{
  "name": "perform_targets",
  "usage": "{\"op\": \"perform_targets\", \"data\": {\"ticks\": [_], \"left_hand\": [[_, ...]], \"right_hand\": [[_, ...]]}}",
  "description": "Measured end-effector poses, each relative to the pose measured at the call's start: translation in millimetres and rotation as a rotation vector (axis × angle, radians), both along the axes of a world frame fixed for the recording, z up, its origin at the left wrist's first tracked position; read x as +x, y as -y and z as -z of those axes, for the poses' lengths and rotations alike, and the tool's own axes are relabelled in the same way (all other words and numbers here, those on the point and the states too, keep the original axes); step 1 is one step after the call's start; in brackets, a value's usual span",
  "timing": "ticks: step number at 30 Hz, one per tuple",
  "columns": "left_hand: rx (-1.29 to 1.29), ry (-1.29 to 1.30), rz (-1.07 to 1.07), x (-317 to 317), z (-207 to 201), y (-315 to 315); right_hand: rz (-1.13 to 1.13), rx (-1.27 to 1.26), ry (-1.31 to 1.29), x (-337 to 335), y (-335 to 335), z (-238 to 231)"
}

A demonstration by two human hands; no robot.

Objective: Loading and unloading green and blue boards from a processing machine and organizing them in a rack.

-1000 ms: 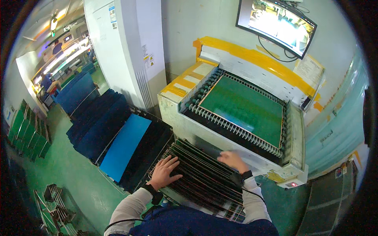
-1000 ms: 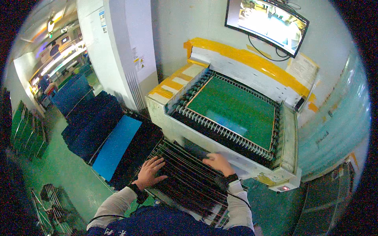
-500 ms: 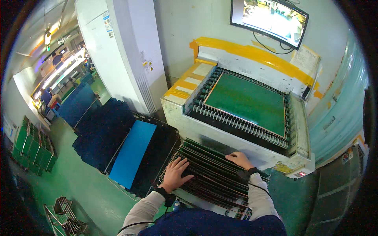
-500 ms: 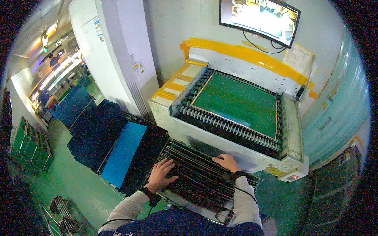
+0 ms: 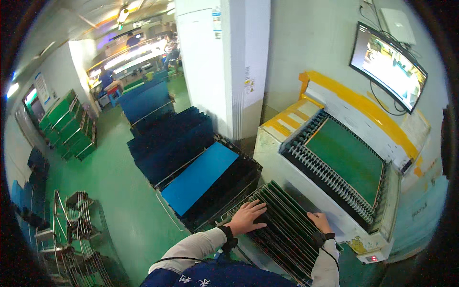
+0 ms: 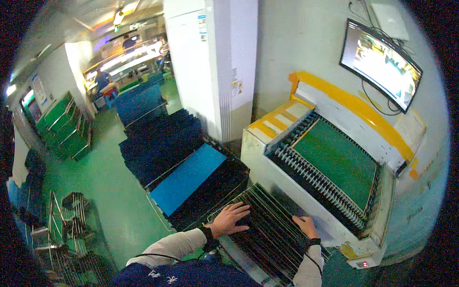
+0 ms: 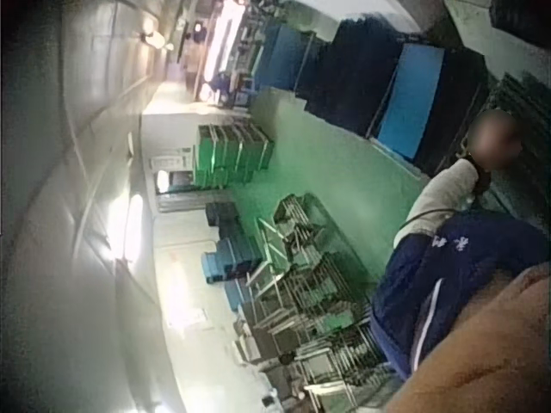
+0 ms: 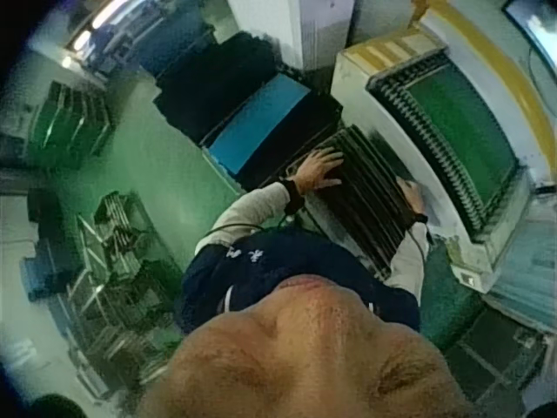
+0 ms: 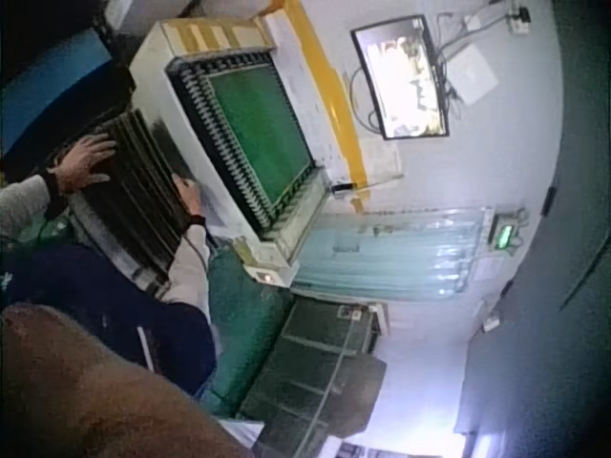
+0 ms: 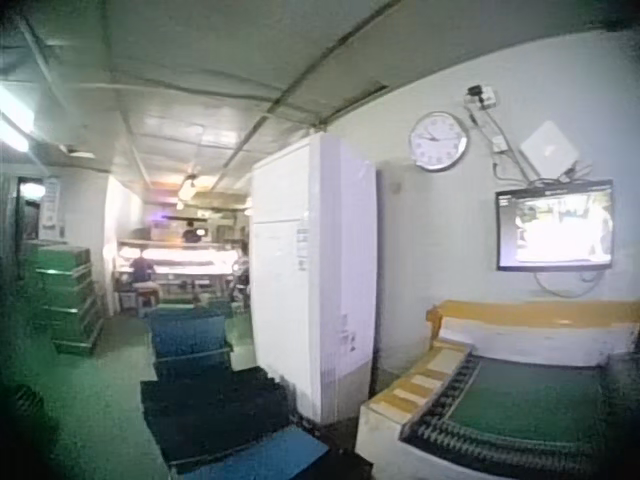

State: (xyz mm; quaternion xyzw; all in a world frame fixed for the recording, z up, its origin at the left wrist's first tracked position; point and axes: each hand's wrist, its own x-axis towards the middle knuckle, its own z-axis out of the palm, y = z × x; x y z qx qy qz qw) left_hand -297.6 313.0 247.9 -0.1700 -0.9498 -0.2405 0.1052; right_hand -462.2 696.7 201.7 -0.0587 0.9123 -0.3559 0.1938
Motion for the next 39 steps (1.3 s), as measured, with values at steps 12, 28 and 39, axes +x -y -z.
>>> {"op": "perform_targets", "data": {"ticks": [12,28,39], "left_hand": [[0.016,0.017,0.013,0,16,3],[0.060,-0.006,-0.024,3,14,3],[0.028,-0.024,-0.016,8,19,11]], "right_hand": [[0.002,-0.047,-0.303,-19,-4,15],[-0.252,0.092,-0.311,-11,-5,16],[-0.199,0.320,-0.645,4,8,-99]]}}
